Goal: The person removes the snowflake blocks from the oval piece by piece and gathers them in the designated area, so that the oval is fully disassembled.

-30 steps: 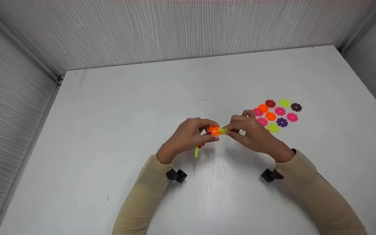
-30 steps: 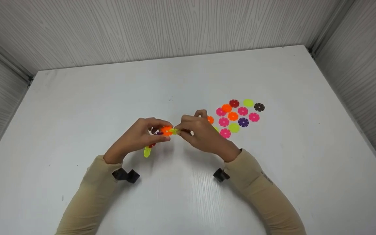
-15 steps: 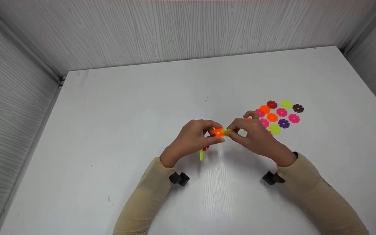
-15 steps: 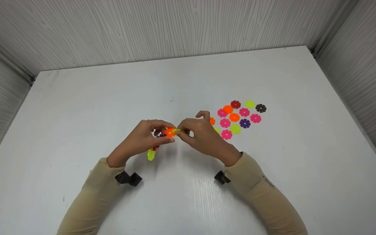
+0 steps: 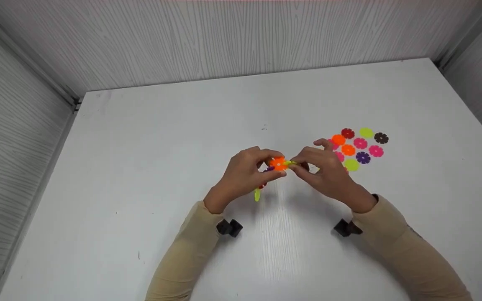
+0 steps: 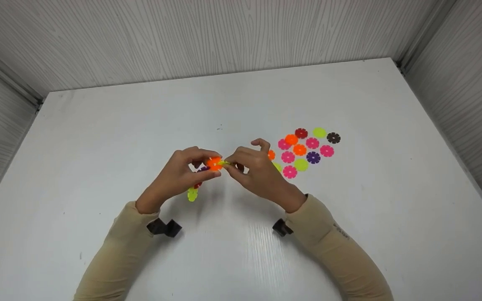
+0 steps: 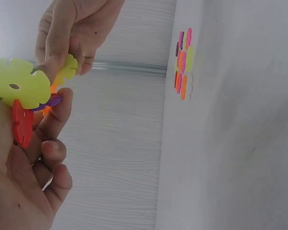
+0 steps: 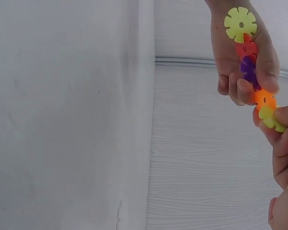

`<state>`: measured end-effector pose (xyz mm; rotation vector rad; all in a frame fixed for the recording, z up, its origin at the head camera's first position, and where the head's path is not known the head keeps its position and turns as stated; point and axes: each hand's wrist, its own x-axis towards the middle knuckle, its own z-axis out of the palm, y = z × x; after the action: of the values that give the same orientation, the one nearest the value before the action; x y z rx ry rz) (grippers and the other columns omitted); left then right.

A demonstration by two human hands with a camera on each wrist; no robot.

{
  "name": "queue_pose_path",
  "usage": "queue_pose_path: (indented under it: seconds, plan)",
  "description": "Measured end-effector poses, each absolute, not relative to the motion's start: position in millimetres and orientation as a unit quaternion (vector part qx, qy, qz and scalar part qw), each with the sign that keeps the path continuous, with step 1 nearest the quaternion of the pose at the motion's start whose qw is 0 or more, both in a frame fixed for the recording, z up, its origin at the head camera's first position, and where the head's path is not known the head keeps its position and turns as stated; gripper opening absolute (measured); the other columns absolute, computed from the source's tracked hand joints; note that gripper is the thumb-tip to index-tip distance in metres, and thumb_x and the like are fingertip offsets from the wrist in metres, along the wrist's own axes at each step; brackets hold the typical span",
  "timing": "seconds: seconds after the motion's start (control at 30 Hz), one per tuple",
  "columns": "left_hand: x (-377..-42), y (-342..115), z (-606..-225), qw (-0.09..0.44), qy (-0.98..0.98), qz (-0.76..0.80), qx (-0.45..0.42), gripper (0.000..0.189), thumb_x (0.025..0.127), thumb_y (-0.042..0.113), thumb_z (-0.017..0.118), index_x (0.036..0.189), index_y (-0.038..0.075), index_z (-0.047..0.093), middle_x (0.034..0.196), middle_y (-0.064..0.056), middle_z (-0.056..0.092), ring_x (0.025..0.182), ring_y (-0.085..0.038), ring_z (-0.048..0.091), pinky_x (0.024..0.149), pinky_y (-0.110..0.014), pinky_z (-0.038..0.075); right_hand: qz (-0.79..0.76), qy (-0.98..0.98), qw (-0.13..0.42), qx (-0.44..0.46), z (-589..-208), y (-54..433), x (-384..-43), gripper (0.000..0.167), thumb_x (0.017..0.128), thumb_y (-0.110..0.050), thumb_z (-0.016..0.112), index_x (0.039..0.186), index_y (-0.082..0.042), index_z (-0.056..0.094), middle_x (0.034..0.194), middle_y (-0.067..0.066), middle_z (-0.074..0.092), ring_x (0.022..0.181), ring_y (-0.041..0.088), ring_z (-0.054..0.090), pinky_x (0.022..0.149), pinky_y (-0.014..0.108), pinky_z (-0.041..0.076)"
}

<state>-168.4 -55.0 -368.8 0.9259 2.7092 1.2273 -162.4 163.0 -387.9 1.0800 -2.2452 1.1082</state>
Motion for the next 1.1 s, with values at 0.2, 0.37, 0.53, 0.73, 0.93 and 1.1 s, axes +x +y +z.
queue_pose_path:
  seconds: [0.2,0.37,0.53,0.73,0.93,1.1]
  plan:
    - [-171.5,-61.0,-367.9,0.051,0.85,0.403,0.335,0.033,0.085,0.025,0.074,0.112,0.007,0.071,0.091,-0.007,0.07,0.076,-0.022,0.054,0.068,-0.027,0.042,0.407,-0.795,0.187,0.409,-388.0,164.4,-162.3,0.019,0.073,0.006,0.076,0.089,-0.003,0.072,0.073,0.006,0.066,0.061,0.013,0.052,0.092,0.051,0.032]
    - [-172.8,-62.9,-369.7,0.062,0.84,0.418,0.342,0.031,0.085,0.021,0.074,0.112,0.006,0.07,0.093,-0.007,0.07,0.077,-0.019,0.054,0.07,-0.028,0.045,0.405,-0.786,0.199,0.422,-389.2,163.2,-161.3,0.013,0.077,0.001,0.076,0.089,-0.003,0.07,0.071,0.005,0.065,0.061,0.014,0.053,0.091,0.051,0.03]
    - [-170.1,-58.5,-372.6,-0.006,0.874,0.367,0.319,0.032,0.084,0.028,0.075,0.11,0.009,0.071,0.084,-0.007,0.067,0.072,-0.022,0.054,0.064,-0.022,0.037,0.379,-0.798,0.238,0.404,-391.2,159.7,-161.3,0.014,0.076,0.003,0.076,0.087,-0.001,0.068,0.069,0.006,0.062,0.06,0.014,0.052,0.092,0.053,0.027]
    - [-170.2,-60.7,-369.8,0.011,0.868,0.365,0.337,0.035,0.084,0.028,0.075,0.112,0.008,0.071,0.086,-0.007,0.069,0.069,-0.013,0.049,0.064,-0.02,0.038,0.382,-0.799,0.204,0.418,-389.3,164.6,-162.3,0.009,0.08,-0.003,0.075,0.088,-0.003,0.07,0.073,0.006,0.066,0.061,0.014,0.053,0.095,0.053,0.031]
    - [-171.4,-65.3,-367.1,0.072,0.85,0.384,0.354,0.032,0.084,0.024,0.075,0.111,0.007,0.071,0.089,-0.006,0.07,0.068,-0.012,0.049,0.061,-0.018,0.038,0.409,-0.794,0.141,0.428,-384.9,168.9,-161.9,0.009,0.082,-0.005,0.075,0.09,-0.004,0.072,0.077,0.005,0.069,0.065,0.014,0.057,0.095,0.051,0.032]
    - [-171.1,-62.4,-367.4,0.021,0.871,0.358,0.336,0.034,0.084,0.028,0.075,0.111,0.009,0.072,0.086,-0.006,0.07,0.069,-0.013,0.052,0.064,-0.019,0.041,0.367,-0.808,0.198,0.417,-384.3,165.4,-161.1,0.015,0.077,0.0,0.077,0.089,-0.003,0.07,0.074,0.006,0.067,0.061,0.015,0.055,0.096,0.057,0.03]
